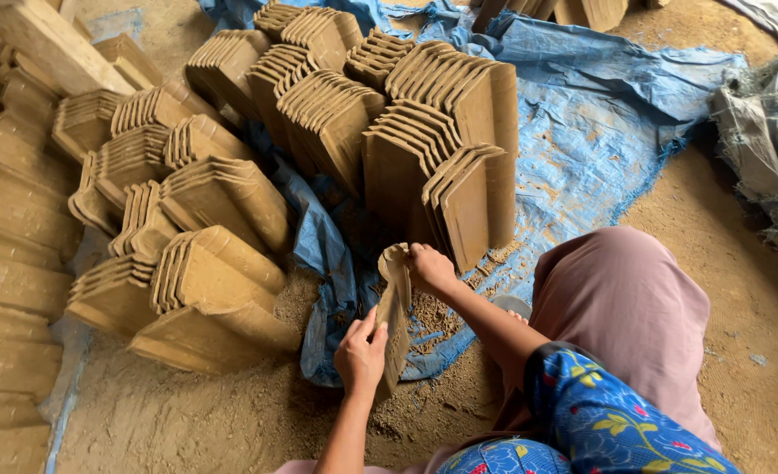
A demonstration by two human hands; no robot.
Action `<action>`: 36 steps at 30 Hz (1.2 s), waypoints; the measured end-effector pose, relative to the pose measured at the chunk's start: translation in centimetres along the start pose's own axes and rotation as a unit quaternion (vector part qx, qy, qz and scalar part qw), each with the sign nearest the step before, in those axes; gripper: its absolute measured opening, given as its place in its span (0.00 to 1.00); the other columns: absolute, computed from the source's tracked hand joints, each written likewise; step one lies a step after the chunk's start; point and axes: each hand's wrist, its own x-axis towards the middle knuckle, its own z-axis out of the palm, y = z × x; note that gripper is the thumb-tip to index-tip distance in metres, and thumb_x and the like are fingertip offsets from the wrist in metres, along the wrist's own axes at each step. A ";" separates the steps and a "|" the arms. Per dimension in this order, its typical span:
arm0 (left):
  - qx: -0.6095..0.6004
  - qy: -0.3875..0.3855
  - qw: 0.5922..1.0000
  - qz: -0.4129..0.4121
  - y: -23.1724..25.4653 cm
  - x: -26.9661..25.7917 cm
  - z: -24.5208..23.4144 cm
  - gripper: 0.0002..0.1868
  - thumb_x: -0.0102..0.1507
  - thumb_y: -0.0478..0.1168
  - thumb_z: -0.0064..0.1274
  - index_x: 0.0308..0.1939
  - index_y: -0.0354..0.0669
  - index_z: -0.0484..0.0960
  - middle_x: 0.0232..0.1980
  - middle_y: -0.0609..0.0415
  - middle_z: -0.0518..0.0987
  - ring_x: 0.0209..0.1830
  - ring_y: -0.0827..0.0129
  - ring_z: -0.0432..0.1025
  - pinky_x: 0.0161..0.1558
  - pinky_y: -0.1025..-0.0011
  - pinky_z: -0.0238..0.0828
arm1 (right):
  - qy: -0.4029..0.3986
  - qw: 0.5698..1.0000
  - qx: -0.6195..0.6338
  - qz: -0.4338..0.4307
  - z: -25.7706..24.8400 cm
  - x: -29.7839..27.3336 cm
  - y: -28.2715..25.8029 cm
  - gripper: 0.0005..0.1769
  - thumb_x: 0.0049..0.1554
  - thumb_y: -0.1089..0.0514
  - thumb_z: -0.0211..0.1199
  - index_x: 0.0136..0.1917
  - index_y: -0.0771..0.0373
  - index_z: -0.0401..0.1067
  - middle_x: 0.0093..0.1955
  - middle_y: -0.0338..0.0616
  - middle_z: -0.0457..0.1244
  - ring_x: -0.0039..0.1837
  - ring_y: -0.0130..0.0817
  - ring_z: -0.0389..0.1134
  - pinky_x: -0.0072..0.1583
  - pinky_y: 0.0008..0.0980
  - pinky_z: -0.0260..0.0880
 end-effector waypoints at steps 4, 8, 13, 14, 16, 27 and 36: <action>-0.065 0.010 0.995 -0.080 -2.0 0.7 0.8 0.19 0.57 0.53 0.52 0.53 0.70 0.80 0.43 0.63 0.80 0.48 0.64 0.74 0.49 0.63 0.73 | -0.054 0.987 0.153 -0.009 0.0 -2.9 -1.0 0.24 0.62 0.43 0.45 0.38 0.59 0.72 0.33 0.47 0.65 0.42 0.45 0.70 0.49 0.43 0.67; -0.170 -0.010 0.979 -0.109 -2.6 1.1 0.9 0.19 0.61 0.49 0.49 0.57 0.63 0.78 0.50 0.56 0.80 0.55 0.60 0.71 0.55 0.62 0.69 | -0.073 0.988 0.132 0.019 0.1 -4.2 -2.6 0.30 0.57 0.34 0.47 0.34 0.58 0.75 0.34 0.51 0.67 0.49 0.51 0.69 0.52 0.44 0.67; -0.214 -0.023 0.963 -0.162 -2.2 1.2 0.5 0.19 0.62 0.50 0.47 0.57 0.63 0.78 0.54 0.54 0.79 0.59 0.58 0.69 0.57 0.62 0.68 | -0.095 0.991 0.092 -0.009 -1.6 -9.0 -5.9 0.33 0.61 0.34 0.41 0.42 0.60 0.77 0.39 0.56 0.68 0.48 0.46 0.71 0.55 0.42 0.70; -0.212 -0.028 0.960 -0.180 -2.5 1.2 0.6 0.18 0.61 0.52 0.48 0.55 0.66 0.79 0.53 0.55 0.80 0.58 0.59 0.69 0.57 0.64 0.68 | -0.096 0.993 0.072 -0.015 -1.2 -9.3 -6.0 0.33 0.62 0.34 0.41 0.42 0.61 0.77 0.36 0.54 0.67 0.44 0.44 0.71 0.53 0.40 0.70; -0.210 -0.032 0.957 -0.198 -4.2 1.6 1.9 0.18 0.60 0.53 0.49 0.54 0.68 0.80 0.51 0.56 0.80 0.57 0.61 0.70 0.56 0.65 0.69 | -0.096 0.994 0.053 -0.021 -0.2 -9.7 -6.2 0.34 0.63 0.34 0.40 0.42 0.62 0.76 0.33 0.52 0.66 0.40 0.41 0.70 0.50 0.38 0.71; -0.173 -0.104 0.961 -0.189 -1.1 -0.5 -2.9 0.23 0.57 0.60 0.52 0.55 0.68 0.79 0.51 0.52 0.80 0.56 0.56 0.71 0.55 0.60 0.69 | -0.105 0.974 0.199 -0.003 1.4 -10.3 -4.5 0.30 0.60 0.32 0.47 0.35 0.57 0.75 0.33 0.49 0.67 0.44 0.43 0.69 0.53 0.39 0.68; 0.046 -0.066 0.995 -0.065 -2.9 -0.1 0.6 0.18 0.58 0.56 0.47 0.35 0.47 0.82 0.31 0.52 0.83 0.28 0.57 0.76 0.32 0.61 0.68 | 0.005 0.924 0.334 0.188 4.6 -3.6 2.1 0.14 0.50 0.66 0.56 0.47 0.50 0.71 0.35 0.33 0.61 0.33 0.23 0.56 0.33 0.24 0.55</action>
